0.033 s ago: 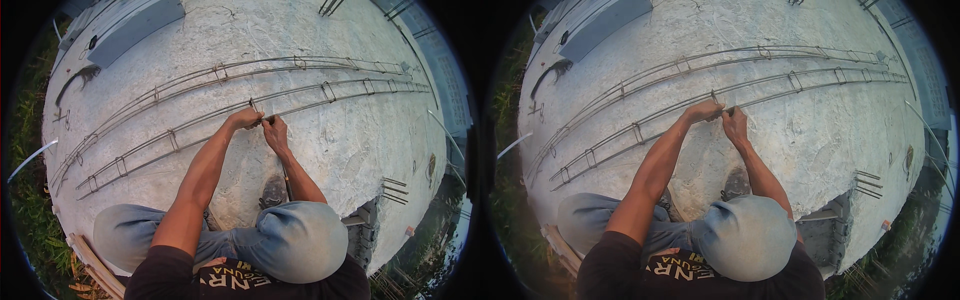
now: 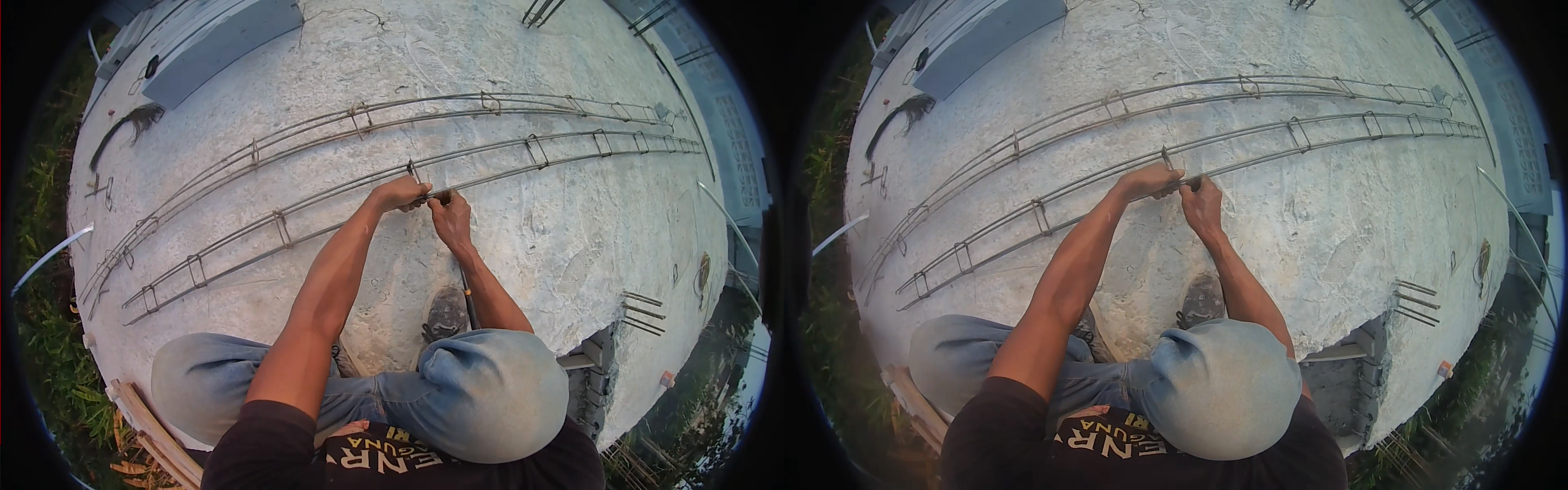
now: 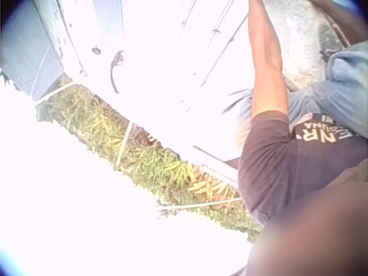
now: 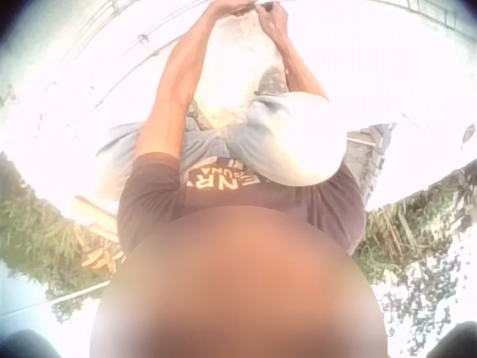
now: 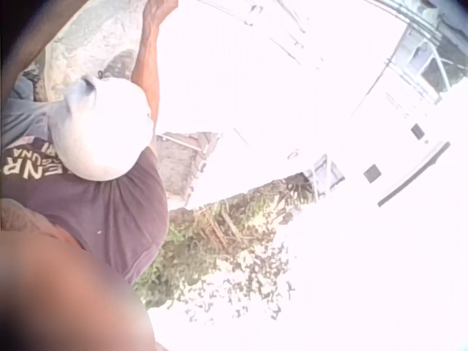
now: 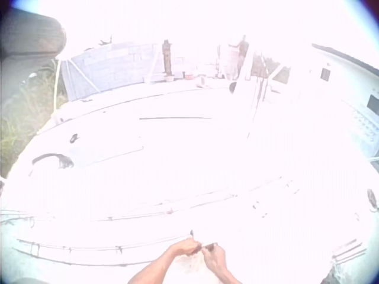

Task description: The worker is tying rebar using wire and pliers on a concrete roof structure.

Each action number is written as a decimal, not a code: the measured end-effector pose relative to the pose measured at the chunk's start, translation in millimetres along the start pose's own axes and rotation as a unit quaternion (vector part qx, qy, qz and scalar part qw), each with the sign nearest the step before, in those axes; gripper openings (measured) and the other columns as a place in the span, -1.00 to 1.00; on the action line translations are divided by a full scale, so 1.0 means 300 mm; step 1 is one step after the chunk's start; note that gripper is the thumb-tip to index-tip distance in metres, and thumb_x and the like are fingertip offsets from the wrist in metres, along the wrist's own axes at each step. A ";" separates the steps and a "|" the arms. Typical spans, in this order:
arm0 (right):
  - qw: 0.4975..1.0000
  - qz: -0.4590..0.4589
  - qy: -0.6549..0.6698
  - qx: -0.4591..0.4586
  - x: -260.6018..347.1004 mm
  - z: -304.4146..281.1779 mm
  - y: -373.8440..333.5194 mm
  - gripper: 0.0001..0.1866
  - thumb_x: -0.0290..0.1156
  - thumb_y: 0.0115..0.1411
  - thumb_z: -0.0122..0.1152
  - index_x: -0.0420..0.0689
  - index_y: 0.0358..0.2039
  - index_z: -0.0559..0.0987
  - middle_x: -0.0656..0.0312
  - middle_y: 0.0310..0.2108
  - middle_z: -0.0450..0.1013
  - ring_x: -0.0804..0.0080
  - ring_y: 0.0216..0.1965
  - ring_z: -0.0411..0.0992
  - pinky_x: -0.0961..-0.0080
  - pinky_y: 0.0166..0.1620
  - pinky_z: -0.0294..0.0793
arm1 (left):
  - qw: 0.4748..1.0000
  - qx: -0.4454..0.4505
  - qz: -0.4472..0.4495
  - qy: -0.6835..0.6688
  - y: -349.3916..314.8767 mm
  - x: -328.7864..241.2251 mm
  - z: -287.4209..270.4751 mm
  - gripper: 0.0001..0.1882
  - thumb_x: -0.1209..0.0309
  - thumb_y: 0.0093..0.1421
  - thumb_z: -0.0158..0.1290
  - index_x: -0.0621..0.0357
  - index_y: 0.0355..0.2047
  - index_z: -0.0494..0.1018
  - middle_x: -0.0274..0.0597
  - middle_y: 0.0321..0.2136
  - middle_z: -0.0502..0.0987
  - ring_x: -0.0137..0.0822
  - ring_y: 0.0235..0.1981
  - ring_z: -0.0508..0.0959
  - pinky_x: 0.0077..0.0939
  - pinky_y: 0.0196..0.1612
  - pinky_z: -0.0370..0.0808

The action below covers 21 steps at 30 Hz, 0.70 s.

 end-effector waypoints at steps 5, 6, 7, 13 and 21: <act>0.995 0.080 0.056 -0.001 -0.055 -0.017 -0.155 -0.74 -0.37 0.13 0.25 -0.35 -0.30 0.61 0.02 -0.45 0.57 0.34 -0.49 0.50 0.40 -0.35 0.47 | 1.000 0.022 -0.006 0.001 -0.005 0.001 0.014 -0.53 0.05 0.31 -0.08 0.20 -0.53 0.45 -0.32 -0.61 0.42 -0.45 -0.63 0.37 -0.52 -0.54 0.33; 0.998 0.054 0.014 -0.002 -0.064 -0.016 -0.171 -0.75 -0.38 0.14 0.24 -0.32 -0.28 0.62 0.00 -0.41 0.57 0.30 -0.46 0.52 0.38 -0.33 0.47 | 1.000 0.022 -0.004 0.000 0.001 -0.001 0.016 -0.53 0.05 0.31 -0.08 0.20 -0.53 0.45 -0.32 -0.61 0.42 -0.45 -0.63 0.37 -0.52 -0.54 0.33; 0.998 0.053 0.012 -0.003 -0.084 -0.003 -0.174 -0.75 -0.38 0.14 0.24 -0.32 -0.28 0.62 0.00 -0.41 0.57 0.30 -0.46 0.52 0.38 -0.33 0.47 | 1.000 0.028 -0.002 -0.006 0.007 -0.004 0.018 -0.53 0.05 0.31 -0.08 0.20 -0.53 0.45 -0.32 -0.61 0.41 -0.45 -0.63 0.37 -0.52 -0.54 0.34; 0.974 -0.162 -0.155 0.038 0.178 0.036 -0.067 -0.83 -0.42 0.20 0.10 -0.27 -0.34 0.55 -0.09 -0.43 0.49 -0.13 -0.37 0.48 0.07 -0.29 0.45 | 0.998 0.045 0.002 -0.032 -0.006 0.038 -0.009 -0.54 0.06 0.31 -0.07 0.19 -0.55 0.46 -0.31 -0.61 0.43 -0.45 -0.61 0.37 -0.52 -0.52 0.35; 0.988 -0.007 -0.091 0.122 0.032 -0.054 -0.097 -0.80 -0.42 0.10 0.17 -0.34 -0.46 0.56 -0.20 -0.49 0.51 -0.16 -0.38 0.51 0.22 -0.31 0.47 | 1.000 -0.010 0.007 0.015 0.001 -0.071 0.017 -0.51 0.06 0.30 -0.06 0.24 -0.57 0.46 -0.27 -0.64 0.45 -0.43 -0.66 0.38 -0.49 -0.56 0.34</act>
Point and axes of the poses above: each hand's wrist, its own y-axis towards the middle knuckle, its own z-axis out of the palm, x = y × z, the point moved 7 cm from there along y, towards the middle knuckle
